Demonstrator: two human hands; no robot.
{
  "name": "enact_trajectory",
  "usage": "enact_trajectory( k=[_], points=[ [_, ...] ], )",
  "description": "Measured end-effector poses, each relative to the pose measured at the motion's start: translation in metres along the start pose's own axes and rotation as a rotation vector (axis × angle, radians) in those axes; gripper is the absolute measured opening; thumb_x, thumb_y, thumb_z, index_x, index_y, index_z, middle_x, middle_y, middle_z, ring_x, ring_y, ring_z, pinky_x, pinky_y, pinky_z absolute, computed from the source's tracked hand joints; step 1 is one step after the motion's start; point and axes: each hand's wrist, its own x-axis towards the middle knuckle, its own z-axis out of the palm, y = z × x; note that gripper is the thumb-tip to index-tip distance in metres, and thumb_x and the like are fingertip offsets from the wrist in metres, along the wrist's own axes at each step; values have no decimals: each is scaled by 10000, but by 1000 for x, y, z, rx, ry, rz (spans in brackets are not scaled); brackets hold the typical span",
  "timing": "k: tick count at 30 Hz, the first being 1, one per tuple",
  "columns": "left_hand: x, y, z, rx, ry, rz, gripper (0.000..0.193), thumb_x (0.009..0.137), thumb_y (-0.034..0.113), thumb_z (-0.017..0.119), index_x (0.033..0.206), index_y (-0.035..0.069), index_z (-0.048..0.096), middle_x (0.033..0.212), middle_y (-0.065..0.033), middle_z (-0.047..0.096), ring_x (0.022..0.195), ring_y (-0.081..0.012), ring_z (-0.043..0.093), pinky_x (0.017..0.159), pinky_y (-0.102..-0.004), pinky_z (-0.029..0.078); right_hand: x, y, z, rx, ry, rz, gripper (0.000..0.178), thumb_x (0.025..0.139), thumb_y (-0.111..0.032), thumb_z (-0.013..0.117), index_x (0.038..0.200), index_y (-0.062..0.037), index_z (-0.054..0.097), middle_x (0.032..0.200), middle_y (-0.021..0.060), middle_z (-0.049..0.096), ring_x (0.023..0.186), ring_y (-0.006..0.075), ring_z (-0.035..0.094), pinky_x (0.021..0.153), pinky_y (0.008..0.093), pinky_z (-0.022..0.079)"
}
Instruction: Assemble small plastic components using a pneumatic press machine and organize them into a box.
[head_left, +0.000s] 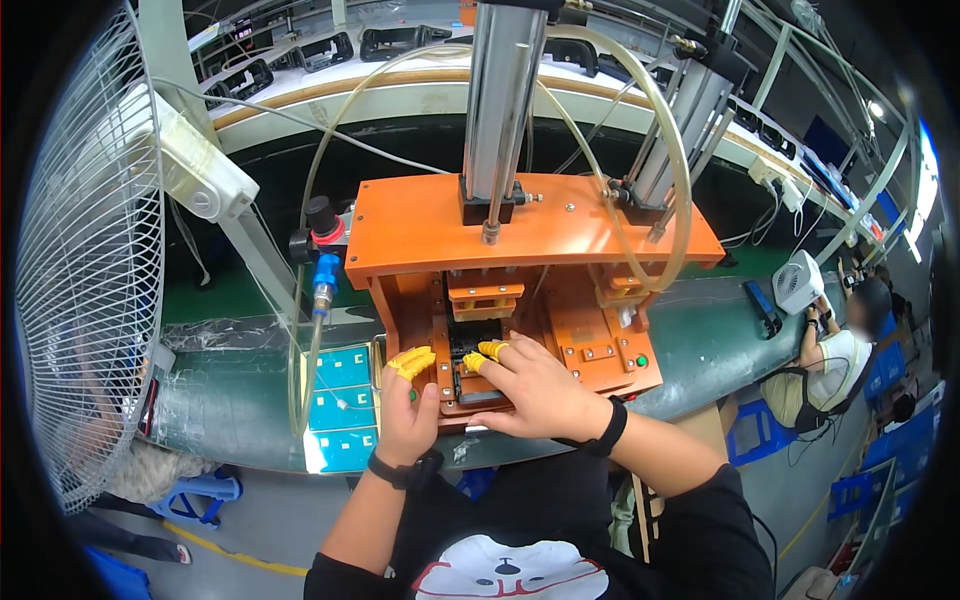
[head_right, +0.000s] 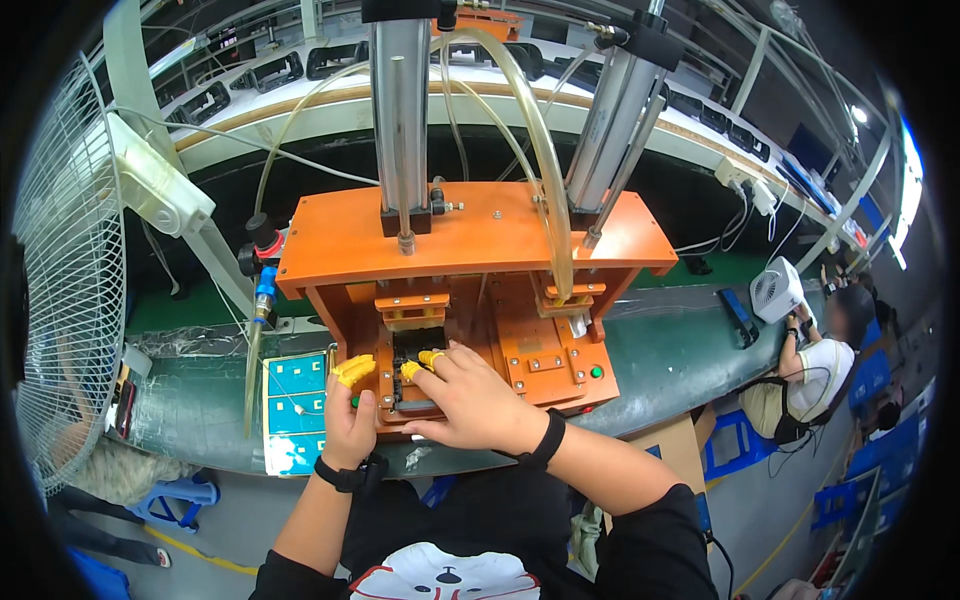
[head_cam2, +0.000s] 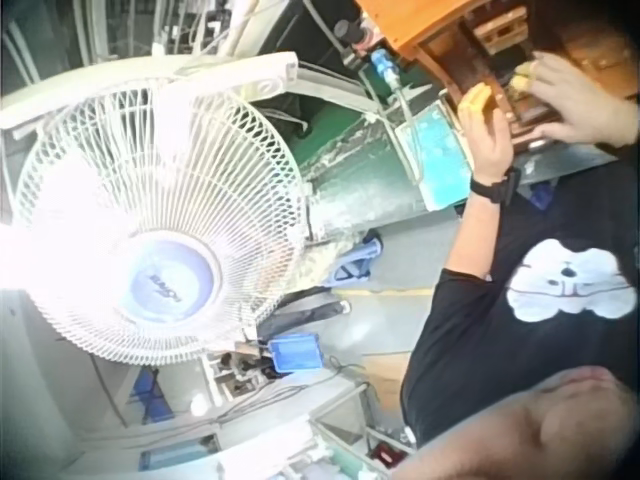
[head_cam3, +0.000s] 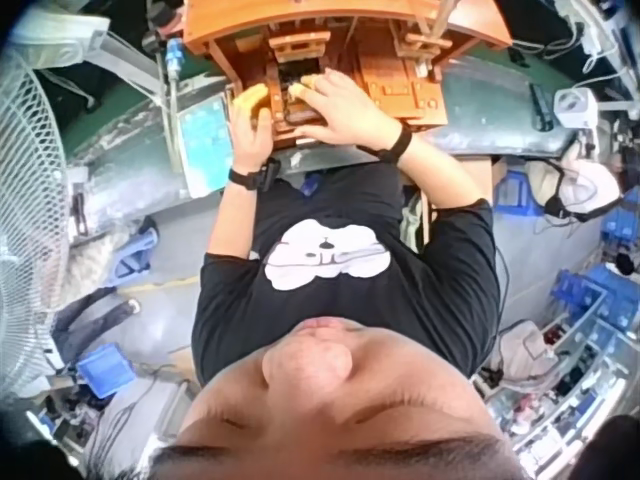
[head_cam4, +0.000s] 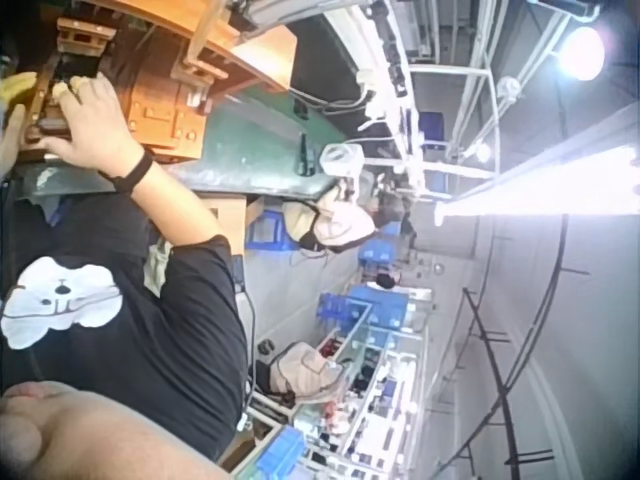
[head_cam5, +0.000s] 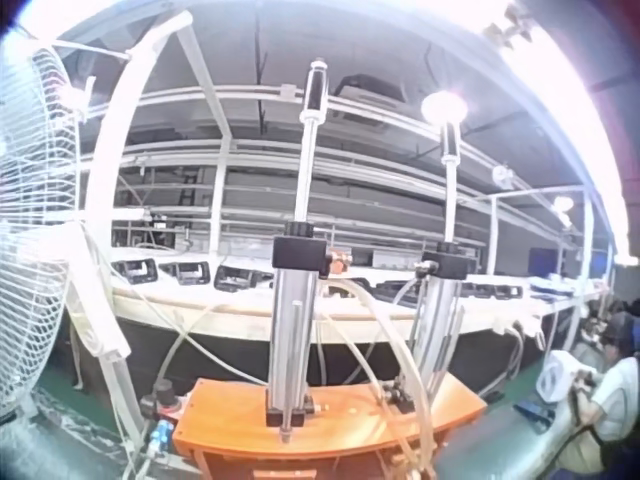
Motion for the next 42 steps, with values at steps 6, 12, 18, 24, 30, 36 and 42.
enact_trajectory(
  k=[6,12,18,24,30,36,42],
  points=[
    [-19,8,-33,184,-34,83,350,862,119,635,1186,-6,586,1232,-173,587,1215,-387,499,1043,-447,382,-37,-22,-18,80,255,-9,430,777,-295,785,1081,-25,644,1103,155,629,1008,344,582,981,491,446],
    [-48,5,-51,432,-331,-36,595,823,214,705,1338,-7,506,1367,-254,487,1296,-437,427,1093,-488,342,-77,-40,34,467,180,37,264,784,-153,759,988,-17,662,925,127,639,828,315,598,740,388,488],
    [-98,-30,-87,430,-84,-177,467,813,145,720,1223,-8,555,1336,-224,514,1303,-420,437,1104,-497,332,-78,-47,107,698,-61,108,285,875,-188,697,1087,-10,627,932,144,608,834,344,598,745,390,493],
    [-129,-26,-77,601,-70,-274,432,757,138,793,1114,17,582,1318,-179,541,1323,-429,419,1119,-558,277,-46,-63,162,926,-105,83,374,926,-265,649,1163,11,560,986,170,561,850,365,598,738,414,491],
    [-134,-25,-68,552,-83,-308,457,733,131,817,1116,44,582,1352,-191,524,1368,-452,374,1133,-585,241,-28,-60,193,857,-157,88,389,922,-310,651,1107,-1,505,974,174,545,872,362,587,738,437,472],
    [-131,-31,-79,460,-22,-307,336,752,80,767,1056,38,628,1242,-207,600,1259,-425,503,1060,-502,383,-29,-62,196,731,-137,37,381,937,-333,629,1087,-1,516,995,179,545,923,379,573,815,454,466],
    [-110,-86,-175,377,250,-627,274,859,90,715,1113,4,659,1051,-79,681,970,-179,626,887,-307,471,-31,-63,203,605,-11,-37,370,924,-317,636,1086,-1,532,1010,180,547,962,378,578,857,460,476]
  ],
)
